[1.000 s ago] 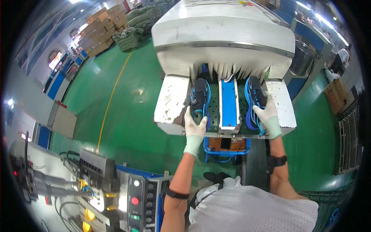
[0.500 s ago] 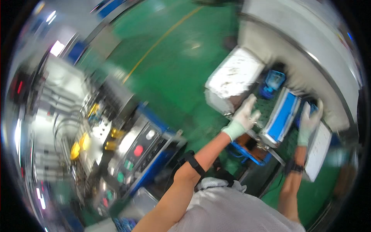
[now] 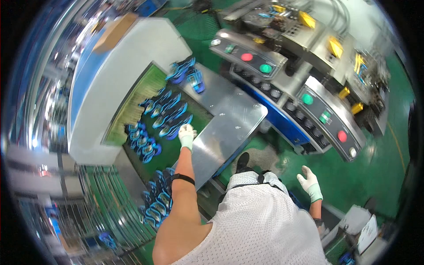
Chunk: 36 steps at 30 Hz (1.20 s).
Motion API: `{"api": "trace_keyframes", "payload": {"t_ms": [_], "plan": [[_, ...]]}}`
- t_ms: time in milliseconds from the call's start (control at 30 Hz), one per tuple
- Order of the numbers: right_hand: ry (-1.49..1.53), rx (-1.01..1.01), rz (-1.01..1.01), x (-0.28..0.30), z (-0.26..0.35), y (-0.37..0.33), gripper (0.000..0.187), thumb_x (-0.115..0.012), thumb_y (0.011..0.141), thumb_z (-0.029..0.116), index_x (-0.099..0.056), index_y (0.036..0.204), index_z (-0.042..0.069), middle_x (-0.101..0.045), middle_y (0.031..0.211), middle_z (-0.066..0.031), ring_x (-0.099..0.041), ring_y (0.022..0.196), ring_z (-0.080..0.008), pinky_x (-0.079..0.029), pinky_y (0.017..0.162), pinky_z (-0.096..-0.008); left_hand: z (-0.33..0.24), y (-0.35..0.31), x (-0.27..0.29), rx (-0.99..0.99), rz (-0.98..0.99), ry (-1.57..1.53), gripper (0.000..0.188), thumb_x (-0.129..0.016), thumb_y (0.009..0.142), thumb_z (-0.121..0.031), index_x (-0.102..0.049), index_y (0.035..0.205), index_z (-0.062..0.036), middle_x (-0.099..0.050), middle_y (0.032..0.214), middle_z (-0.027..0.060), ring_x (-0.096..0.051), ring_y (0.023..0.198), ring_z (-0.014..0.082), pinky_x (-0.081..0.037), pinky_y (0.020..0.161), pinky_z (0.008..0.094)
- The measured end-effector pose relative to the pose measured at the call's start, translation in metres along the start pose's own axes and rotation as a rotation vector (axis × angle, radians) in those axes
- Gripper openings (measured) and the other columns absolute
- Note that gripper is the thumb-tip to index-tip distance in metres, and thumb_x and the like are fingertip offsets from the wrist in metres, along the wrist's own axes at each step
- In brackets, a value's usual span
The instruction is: Operating a shoe pressing machine and moving sneakers along an assembly line.
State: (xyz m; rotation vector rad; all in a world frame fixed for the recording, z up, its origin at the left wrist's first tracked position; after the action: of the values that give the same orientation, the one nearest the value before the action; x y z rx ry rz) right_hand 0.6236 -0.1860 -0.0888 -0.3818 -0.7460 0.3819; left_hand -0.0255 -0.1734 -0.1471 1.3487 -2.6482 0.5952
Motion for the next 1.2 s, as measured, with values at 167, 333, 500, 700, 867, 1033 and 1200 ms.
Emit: {"api": "trace_keyframes", "payload": {"t_ms": [167,333,500,700,867,1033,1200], "plan": [[-0.116,0.124,0.167,-0.068,0.068,0.116,0.060,-0.070,0.091,0.018,-0.046,0.141,-0.005,-0.057,0.138,-0.0236,-0.056,0.129,-0.0313,-0.044,0.109,-0.0374,0.143,0.018,0.239,0.048,-0.420,0.381,0.053,-0.069,0.090,-0.025,-0.052,0.131,0.0035,-0.068,0.104,0.0196,-0.069,0.092,0.0316,-0.056,0.082,0.0399],[-0.270,0.002,0.324,-0.106,0.121,0.146,0.062,-0.069,0.091,0.019,-0.044,0.140,-0.008,-0.056,0.139,-0.0245,-0.055,0.130,-0.0299,-0.044,0.109,-0.0366,0.159,0.010,0.285,0.201,-0.598,0.385,0.093,-0.078,0.083,-0.036,-0.029,0.146,0.0129,-0.042,0.143,0.0339,-0.046,0.133,0.0411,-0.038,0.111,0.0430],[-0.319,-0.091,0.389,-0.128,0.156,0.158,0.060,-0.070,0.089,0.024,-0.049,0.137,-0.006,-0.061,0.132,-0.0238,-0.062,0.122,-0.0304,-0.049,0.103,-0.0368,0.113,0.085,0.348,0.078,-0.638,0.504,0.095,-0.073,0.085,-0.041,-0.024,0.153,0.0034,-0.032,0.149,0.0340,-0.037,0.137,0.0467,-0.035,0.114,0.0469],[-0.544,-0.143,0.457,-0.151,0.246,0.180,0.056,-0.069,0.088,0.021,-0.052,0.134,-0.006,-0.066,0.124,-0.0212,-0.064,0.118,-0.0262,-0.049,0.100,-0.0346,0.089,0.133,0.358,0.139,-0.490,0.690,0.040,-0.057,0.098,-0.032,-0.057,0.130,-0.0071,-0.050,0.136,0.0208,-0.053,0.120,0.0415,-0.046,0.100,0.0462],[-0.431,0.236,0.462,-0.202,0.329,0.204,0.054,-0.069,0.089,0.021,-0.053,0.134,-0.003,-0.063,0.126,-0.0256,-0.061,0.121,-0.0350,-0.048,0.102,-0.0401,0.049,0.083,0.343,-0.052,-0.392,0.665,0.022,-0.058,0.098,-0.022,-0.066,0.110,-0.0045,-0.061,0.114,0.0139,-0.061,0.106,0.0353,-0.048,0.092,0.0417],[-0.227,0.554,0.580,-0.245,0.485,0.142,0.056,-0.071,0.089,0.023,-0.051,0.136,-0.001,-0.061,0.127,-0.0257,-0.059,0.122,-0.0361,-0.045,0.104,-0.0407,-0.040,0.004,0.245,-0.296,-0.151,0.496,0.019,-0.071,0.089,-0.021,-0.069,0.104,-0.0087,-0.067,0.104,0.0117,-0.067,0.096,0.0312,-0.054,0.083,0.0385],[-0.515,0.615,0.487,-0.258,0.467,0.124,0.075,-0.072,0.079,0.021,-0.040,0.142,-0.003,-0.057,0.129,-0.0258,-0.058,0.117,-0.0399,-0.046,0.104,-0.0439,-0.130,-0.039,0.063,-0.470,0.320,0.416,0.018,-0.070,0.089,-0.023,-0.071,0.102,-0.0106,-0.067,0.103,0.0100,-0.067,0.091,0.0318,-0.054,0.078,0.0390]]}}
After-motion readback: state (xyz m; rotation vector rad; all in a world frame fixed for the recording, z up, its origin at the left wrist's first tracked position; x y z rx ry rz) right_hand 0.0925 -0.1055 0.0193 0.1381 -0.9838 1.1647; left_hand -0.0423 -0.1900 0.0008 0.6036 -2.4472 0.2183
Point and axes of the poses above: each hand's wrist, its own y-axis towards the middle knuckle, its own x-axis out of the back of the hand, z = x × y, the point moved 4 cm from there along y, towards the middle knuckle
